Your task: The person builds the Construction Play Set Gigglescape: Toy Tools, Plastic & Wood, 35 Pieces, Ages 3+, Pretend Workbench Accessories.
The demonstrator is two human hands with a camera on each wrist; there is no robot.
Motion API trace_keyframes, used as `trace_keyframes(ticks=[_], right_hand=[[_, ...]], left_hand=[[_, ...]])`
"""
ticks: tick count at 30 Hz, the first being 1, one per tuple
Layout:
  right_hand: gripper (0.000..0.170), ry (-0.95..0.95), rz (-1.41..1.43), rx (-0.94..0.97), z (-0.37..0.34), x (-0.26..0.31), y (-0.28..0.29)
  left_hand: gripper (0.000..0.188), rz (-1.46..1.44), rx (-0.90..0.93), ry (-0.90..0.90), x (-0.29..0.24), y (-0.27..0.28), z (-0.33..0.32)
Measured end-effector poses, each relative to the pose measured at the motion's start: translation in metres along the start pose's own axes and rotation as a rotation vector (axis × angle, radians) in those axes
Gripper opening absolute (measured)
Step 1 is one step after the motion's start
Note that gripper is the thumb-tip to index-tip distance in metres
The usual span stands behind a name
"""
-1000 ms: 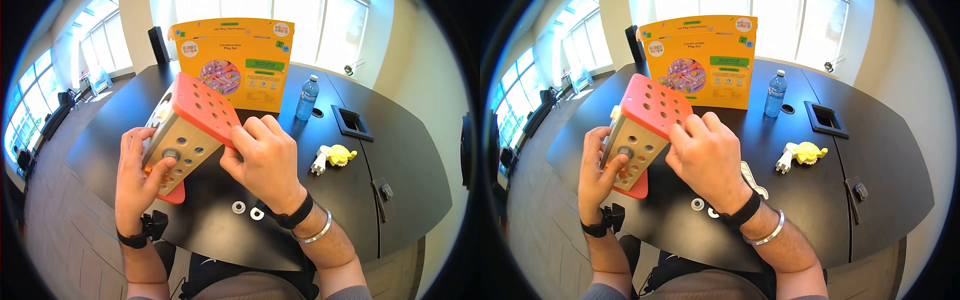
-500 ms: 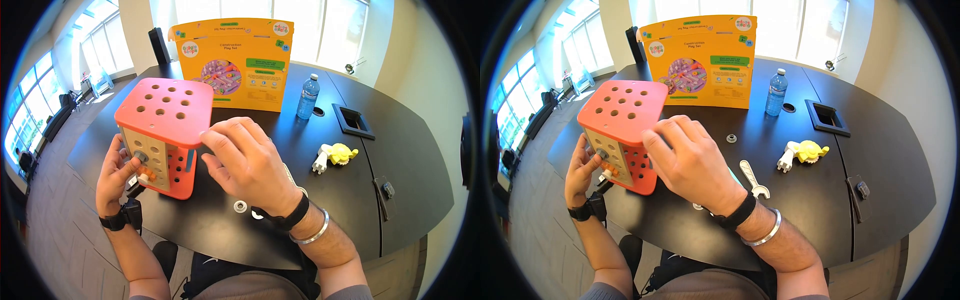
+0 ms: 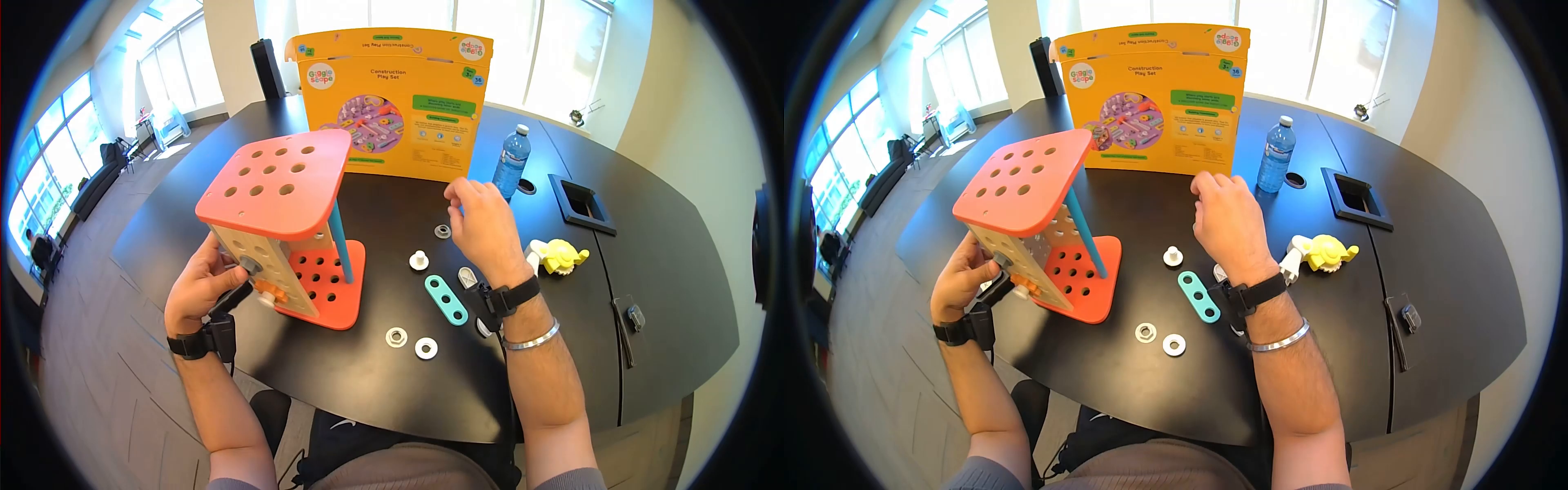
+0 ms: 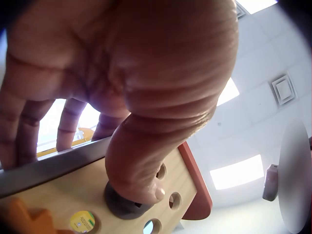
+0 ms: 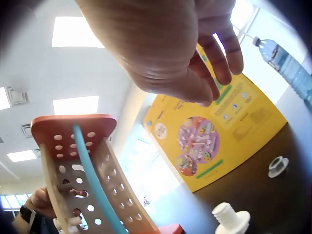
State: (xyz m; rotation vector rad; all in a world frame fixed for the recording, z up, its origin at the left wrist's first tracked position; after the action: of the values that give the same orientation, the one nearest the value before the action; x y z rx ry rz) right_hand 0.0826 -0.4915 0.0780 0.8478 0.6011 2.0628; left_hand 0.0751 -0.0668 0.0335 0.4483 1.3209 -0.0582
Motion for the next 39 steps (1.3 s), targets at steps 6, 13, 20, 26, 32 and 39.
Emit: trace_keyframes(ticks=[6,13,20,26,32,39], right_hand=[[0.037,0.002,-0.080,0.301,-0.024,-0.041,-0.059],[0.050,-0.005,-0.081,0.501,-0.046,-0.054,-0.091],[0.033,-0.136,-0.039,0.506,-0.036,-0.063,-0.080],[0.024,-0.126,-0.095,0.498,-0.031,-0.062,-0.074],[0.022,0.061,0.208,0.230,-0.002,0.038,-0.015],[0.023,0.013,0.689,0.211,0.001,0.081,-0.018]], left_hand=[[0.106,0.003,0.064,-0.079,-0.005,-0.008,0.002],[0.097,-0.036,0.093,0.046,0.002,-0.006,-0.007],[0.079,0.165,-0.130,0.009,-0.028,-0.002,-0.008],[0.039,0.331,-0.207,0.010,-0.053,0.002,-0.017],[0.033,0.354,-0.221,-0.012,-0.063,-0.013,-0.015],[0.035,0.450,-0.198,-0.015,-0.058,-0.013,-0.012]])
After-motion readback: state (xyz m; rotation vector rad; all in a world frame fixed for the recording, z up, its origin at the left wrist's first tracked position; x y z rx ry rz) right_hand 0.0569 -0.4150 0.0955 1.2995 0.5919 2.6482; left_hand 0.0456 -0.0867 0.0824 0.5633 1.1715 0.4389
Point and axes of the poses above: each hand's wrist, its own z-axis towards the middle knuckle, its own y-axis out of the back of the hand, x = y × z, the point moved 8 cm from there along z, towards the middle knuckle, and after that the axes turned 8 degrees about z, right-handed, at the moved point
